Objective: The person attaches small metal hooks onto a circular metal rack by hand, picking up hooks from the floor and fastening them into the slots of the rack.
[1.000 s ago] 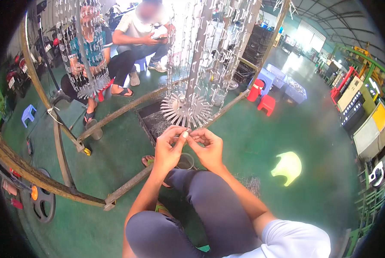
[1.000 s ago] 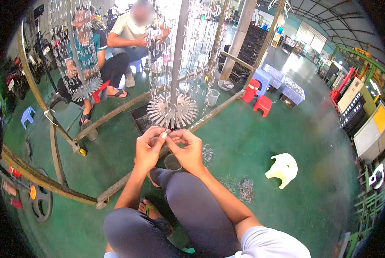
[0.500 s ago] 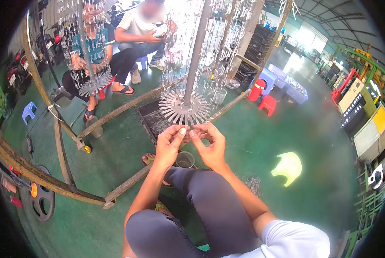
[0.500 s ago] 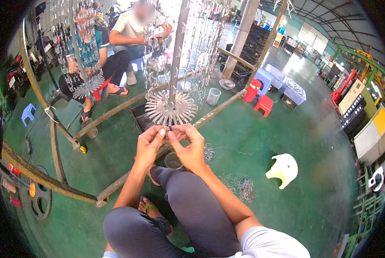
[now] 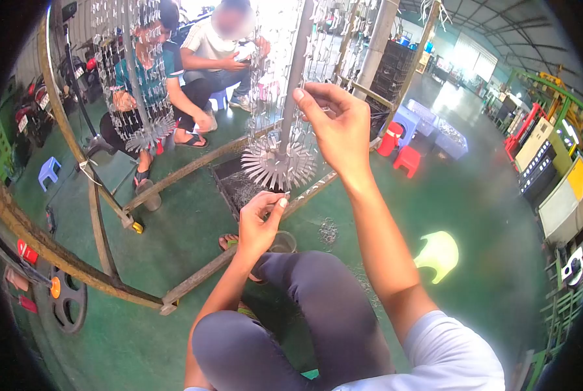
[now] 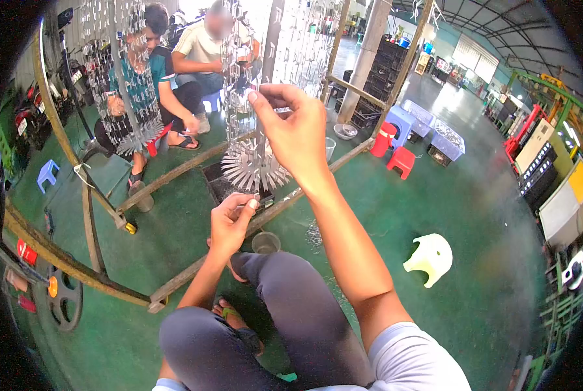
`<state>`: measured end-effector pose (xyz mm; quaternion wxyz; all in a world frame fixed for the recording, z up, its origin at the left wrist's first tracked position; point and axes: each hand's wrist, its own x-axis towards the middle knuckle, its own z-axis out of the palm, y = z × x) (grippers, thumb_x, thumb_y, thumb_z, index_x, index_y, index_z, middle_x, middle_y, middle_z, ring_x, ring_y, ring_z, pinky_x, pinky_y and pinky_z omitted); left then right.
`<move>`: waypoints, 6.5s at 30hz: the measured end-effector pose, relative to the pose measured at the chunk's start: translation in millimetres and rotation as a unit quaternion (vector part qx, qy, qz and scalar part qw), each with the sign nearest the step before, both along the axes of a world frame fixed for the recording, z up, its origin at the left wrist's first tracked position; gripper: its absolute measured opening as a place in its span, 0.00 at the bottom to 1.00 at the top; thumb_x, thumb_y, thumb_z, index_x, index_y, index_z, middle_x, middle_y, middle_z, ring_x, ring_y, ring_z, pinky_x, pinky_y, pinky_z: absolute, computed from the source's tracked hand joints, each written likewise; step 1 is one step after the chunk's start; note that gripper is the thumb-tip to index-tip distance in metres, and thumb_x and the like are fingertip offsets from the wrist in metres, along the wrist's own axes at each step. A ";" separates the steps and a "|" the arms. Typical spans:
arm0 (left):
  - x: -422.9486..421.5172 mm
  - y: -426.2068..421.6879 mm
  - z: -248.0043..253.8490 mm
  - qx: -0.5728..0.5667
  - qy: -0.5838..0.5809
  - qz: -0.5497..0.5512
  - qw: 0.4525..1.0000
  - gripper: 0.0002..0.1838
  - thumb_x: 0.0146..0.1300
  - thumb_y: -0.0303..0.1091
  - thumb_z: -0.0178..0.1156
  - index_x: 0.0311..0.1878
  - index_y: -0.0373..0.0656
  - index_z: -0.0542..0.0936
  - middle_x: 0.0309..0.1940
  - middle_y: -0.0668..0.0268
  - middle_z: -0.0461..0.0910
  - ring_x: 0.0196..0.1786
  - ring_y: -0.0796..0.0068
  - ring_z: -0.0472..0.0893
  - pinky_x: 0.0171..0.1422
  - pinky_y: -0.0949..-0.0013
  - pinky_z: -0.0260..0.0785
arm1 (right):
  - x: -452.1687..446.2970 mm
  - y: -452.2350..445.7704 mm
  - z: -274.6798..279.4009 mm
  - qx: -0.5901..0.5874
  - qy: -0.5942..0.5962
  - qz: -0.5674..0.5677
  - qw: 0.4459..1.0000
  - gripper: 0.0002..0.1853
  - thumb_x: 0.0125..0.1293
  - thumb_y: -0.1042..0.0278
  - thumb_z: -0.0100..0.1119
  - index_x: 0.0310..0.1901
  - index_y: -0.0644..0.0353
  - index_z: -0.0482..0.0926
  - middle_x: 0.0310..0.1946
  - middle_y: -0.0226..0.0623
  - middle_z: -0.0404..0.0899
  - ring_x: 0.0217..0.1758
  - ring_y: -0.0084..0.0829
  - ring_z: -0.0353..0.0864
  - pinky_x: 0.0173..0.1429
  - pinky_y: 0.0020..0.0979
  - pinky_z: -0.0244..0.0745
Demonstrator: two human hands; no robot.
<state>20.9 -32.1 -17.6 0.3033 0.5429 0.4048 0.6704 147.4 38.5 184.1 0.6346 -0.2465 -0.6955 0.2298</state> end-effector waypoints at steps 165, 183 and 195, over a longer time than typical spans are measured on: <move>-13.6 13.7 52.9 -0.028 0.171 0.093 0.980 0.11 0.66 0.34 0.69 0.43 0.33 0.89 0.32 0.56 0.90 0.33 0.74 0.89 0.39 0.69 0.80 | 18.8 -16.5 -180.0 -0.163 -0.063 0.046 0.983 0.10 0.69 0.69 0.72 0.46 0.67 0.89 0.31 0.31 0.86 0.31 0.15 0.76 0.35 0.23 0.74; -27.4 23.9 46.2 -0.079 0.055 -0.109 0.989 0.13 0.69 0.34 0.71 0.49 0.33 0.89 0.40 0.66 0.90 0.41 0.81 0.84 0.46 0.72 0.78 | 27.5 1.4 -199.9 -0.430 0.137 0.438 0.777 0.11 0.79 0.66 0.57 0.53 0.63 0.82 0.41 0.36 0.85 0.45 0.31 0.86 0.48 0.34 0.82; -30.1 12.0 48.7 -0.123 0.034 -0.145 0.981 0.11 0.69 0.28 0.70 0.51 0.34 0.89 0.39 0.67 0.90 0.38 0.84 0.84 0.43 0.76 0.77 | 22.7 4.0 -207.5 -0.529 0.219 0.561 0.597 0.13 0.78 0.59 0.52 0.48 0.59 0.80 0.42 0.37 0.86 0.51 0.39 0.84 0.57 0.43 0.76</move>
